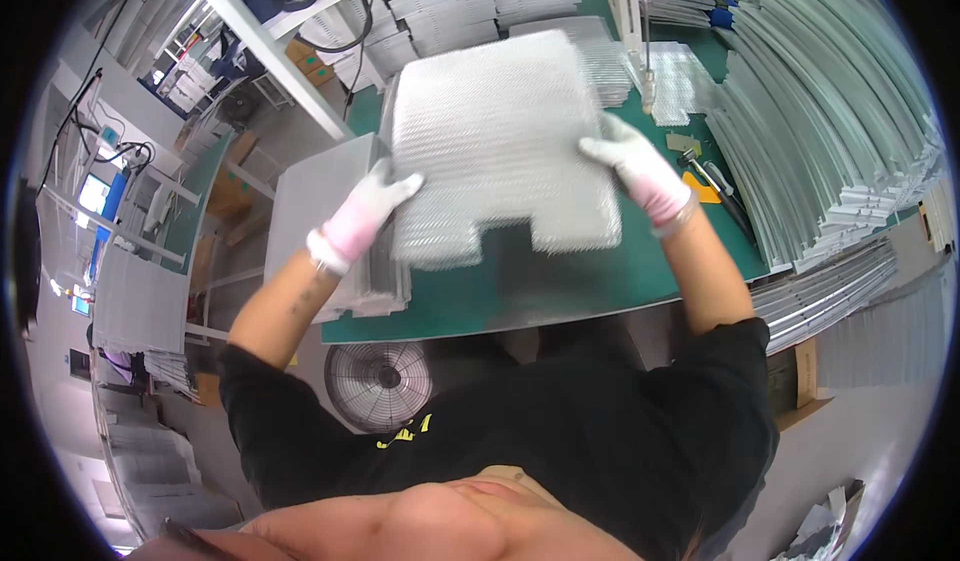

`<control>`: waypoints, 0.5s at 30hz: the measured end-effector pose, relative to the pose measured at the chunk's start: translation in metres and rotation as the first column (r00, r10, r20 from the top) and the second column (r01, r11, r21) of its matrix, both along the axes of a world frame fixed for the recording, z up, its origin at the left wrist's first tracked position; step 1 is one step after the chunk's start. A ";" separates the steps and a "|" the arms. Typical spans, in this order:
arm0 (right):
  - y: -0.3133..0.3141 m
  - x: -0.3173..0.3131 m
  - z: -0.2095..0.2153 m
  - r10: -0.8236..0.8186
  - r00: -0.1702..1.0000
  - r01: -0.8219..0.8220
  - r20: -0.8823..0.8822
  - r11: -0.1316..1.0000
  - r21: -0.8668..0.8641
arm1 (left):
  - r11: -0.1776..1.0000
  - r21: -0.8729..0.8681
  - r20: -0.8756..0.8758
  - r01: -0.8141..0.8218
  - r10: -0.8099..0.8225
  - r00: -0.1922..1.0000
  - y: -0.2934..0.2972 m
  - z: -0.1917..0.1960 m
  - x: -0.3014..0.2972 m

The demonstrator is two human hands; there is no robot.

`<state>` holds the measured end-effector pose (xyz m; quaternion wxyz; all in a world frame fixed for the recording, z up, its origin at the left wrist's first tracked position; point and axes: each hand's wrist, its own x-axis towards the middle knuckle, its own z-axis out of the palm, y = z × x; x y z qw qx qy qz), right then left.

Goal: The person uses a wooden mallet to repeatedly strike a stack of white, textured plastic sheets on a green workbench. They handle the sheets by hand, adjusting their position and stacking them after hammering. The task involves repetitive striking and manual handling of the plastic materials.

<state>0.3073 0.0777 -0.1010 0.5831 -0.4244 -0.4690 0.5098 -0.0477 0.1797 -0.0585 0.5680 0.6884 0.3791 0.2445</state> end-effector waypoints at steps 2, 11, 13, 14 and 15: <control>0.034 0.046 0.002 -0.097 0.978 0.085 0.183 0.994 0.070 | 0.998 -0.015 0.010 -0.057 0.057 0.998 0.054 -0.028 0.049; 0.183 0.181 -0.007 -0.455 0.596 0.259 0.661 0.889 0.378 | 0.996 0.041 0.225 -0.076 0.065 0.972 0.210 -0.073 0.201; 0.211 0.209 -0.047 -0.526 0.545 0.262 0.653 0.847 0.464 | 0.996 0.010 0.252 -0.094 0.088 0.964 0.213 -0.073 0.211; 0.227 0.233 -0.078 -0.545 0.463 0.276 0.699 0.838 0.471 | 0.996 0.025 0.205 -0.085 0.079 0.976 0.222 -0.081 0.220; 0.237 0.269 -0.106 -0.568 0.346 0.309 0.747 0.821 0.481 | 0.997 0.042 0.172 -0.058 0.050 0.984 0.235 -0.094 0.235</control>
